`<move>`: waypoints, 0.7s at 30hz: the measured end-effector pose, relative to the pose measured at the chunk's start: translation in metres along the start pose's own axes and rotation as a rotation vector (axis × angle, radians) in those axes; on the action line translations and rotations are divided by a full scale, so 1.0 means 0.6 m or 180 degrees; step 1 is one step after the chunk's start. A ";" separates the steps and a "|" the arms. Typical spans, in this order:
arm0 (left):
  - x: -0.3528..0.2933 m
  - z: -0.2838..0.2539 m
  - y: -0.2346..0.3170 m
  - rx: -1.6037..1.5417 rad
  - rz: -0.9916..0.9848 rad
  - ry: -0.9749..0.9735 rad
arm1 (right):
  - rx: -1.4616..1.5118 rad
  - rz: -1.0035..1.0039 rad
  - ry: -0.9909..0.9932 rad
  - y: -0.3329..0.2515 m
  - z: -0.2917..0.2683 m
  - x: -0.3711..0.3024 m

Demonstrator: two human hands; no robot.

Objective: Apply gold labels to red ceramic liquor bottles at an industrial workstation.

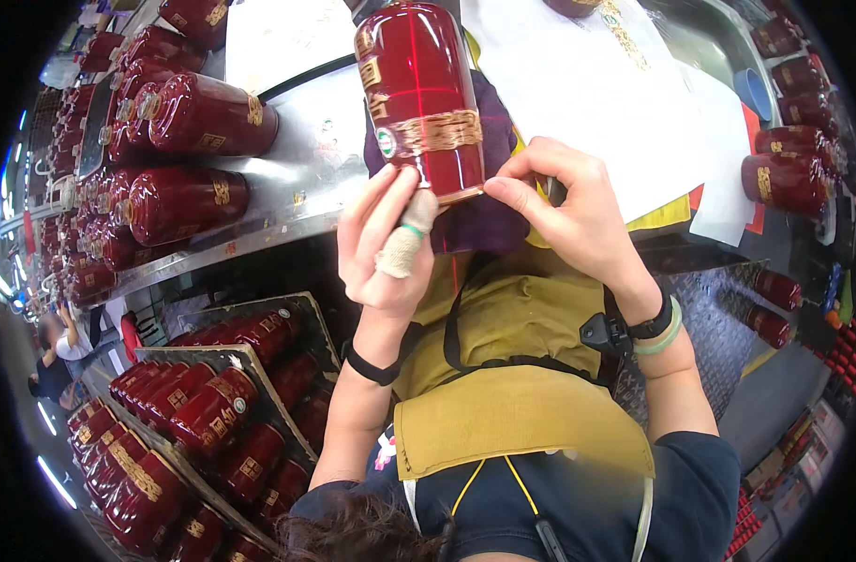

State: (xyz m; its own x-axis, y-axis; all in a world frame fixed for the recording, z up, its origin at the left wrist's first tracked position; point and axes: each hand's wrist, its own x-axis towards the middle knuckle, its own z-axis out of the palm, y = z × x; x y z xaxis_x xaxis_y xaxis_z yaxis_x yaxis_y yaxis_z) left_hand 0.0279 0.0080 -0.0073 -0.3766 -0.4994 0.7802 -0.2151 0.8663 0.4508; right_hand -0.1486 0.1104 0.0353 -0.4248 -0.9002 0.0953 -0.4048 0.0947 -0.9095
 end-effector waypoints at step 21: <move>-0.001 -0.002 0.007 0.0001 -0.0179 -0.0073 | 0.0161 -0.0047 0.0025 -0.001 0.003 -0.001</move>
State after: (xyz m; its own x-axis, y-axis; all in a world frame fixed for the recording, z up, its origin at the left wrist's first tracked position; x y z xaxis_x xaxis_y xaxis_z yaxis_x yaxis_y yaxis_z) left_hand 0.0284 0.0120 -0.0054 -0.3846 -0.5471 0.7435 -0.2368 0.8370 0.4933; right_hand -0.1465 0.1103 0.0348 -0.4255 -0.8980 0.1117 -0.3695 0.0597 -0.9273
